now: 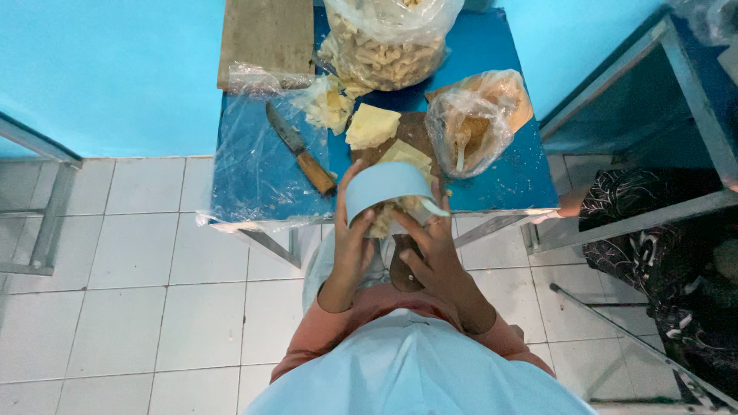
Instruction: The person places slices of cheese from a wooden board onto pastry pieces and uses a spoon to add filling from a plastic bag onto them, assembling filled snacks on a blue table. They rearrange the cheese slices and handle the snack pieces one at a time.
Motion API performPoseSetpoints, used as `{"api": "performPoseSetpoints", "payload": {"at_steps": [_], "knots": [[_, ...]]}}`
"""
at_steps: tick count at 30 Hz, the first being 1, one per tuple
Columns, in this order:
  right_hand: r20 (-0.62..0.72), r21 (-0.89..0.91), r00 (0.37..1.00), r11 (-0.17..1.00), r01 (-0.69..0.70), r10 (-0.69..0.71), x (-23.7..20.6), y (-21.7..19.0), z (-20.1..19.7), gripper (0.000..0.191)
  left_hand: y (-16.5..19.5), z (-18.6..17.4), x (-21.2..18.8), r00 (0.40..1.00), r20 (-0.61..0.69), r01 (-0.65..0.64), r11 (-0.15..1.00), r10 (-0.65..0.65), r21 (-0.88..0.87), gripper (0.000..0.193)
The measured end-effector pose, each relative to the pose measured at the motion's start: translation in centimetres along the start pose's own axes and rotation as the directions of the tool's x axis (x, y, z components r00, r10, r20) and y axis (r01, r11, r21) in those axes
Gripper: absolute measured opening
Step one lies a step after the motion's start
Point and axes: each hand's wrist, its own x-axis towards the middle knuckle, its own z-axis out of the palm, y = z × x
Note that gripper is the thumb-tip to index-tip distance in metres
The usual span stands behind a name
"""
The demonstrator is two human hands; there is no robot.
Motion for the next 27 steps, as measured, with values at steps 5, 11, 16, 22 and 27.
{"api": "performPoseSetpoints", "payload": {"at_steps": [5,11,16,22,27], "knots": [[0.0,0.08,0.998,0.995,-0.064,0.064,1.0,-0.6,-1.6,0.058,-3.3,-4.2,-0.2,0.972,0.146,0.227,0.908,-0.186,-0.352,0.105],[-0.018,0.053,0.999,0.998,-0.044,0.045,1.3,-0.5,-2.0,0.062,-7.2,-7.6,-0.2,0.936,0.19,0.348,0.869,-0.297,-0.353,0.101],[-0.074,-0.093,0.992,0.991,0.096,-0.103,0.2,-0.5,-2.9,0.058,-8.8,-9.2,-0.4,0.937,0.128,0.344,0.81,-0.324,-0.474,0.087],[-0.053,-0.309,0.982,0.938,0.155,-0.18,0.1,0.1,-2.3,0.06,-8.4,-8.5,-0.5,0.961,0.068,0.269,0.853,-0.267,-0.447,0.079],[-0.01,-0.435,0.992,0.894,0.108,-0.124,0.5,0.3,-2.6,0.064,-6.8,-7.0,-0.5,0.976,0.085,0.219,0.906,-0.202,-0.362,0.082]]}}
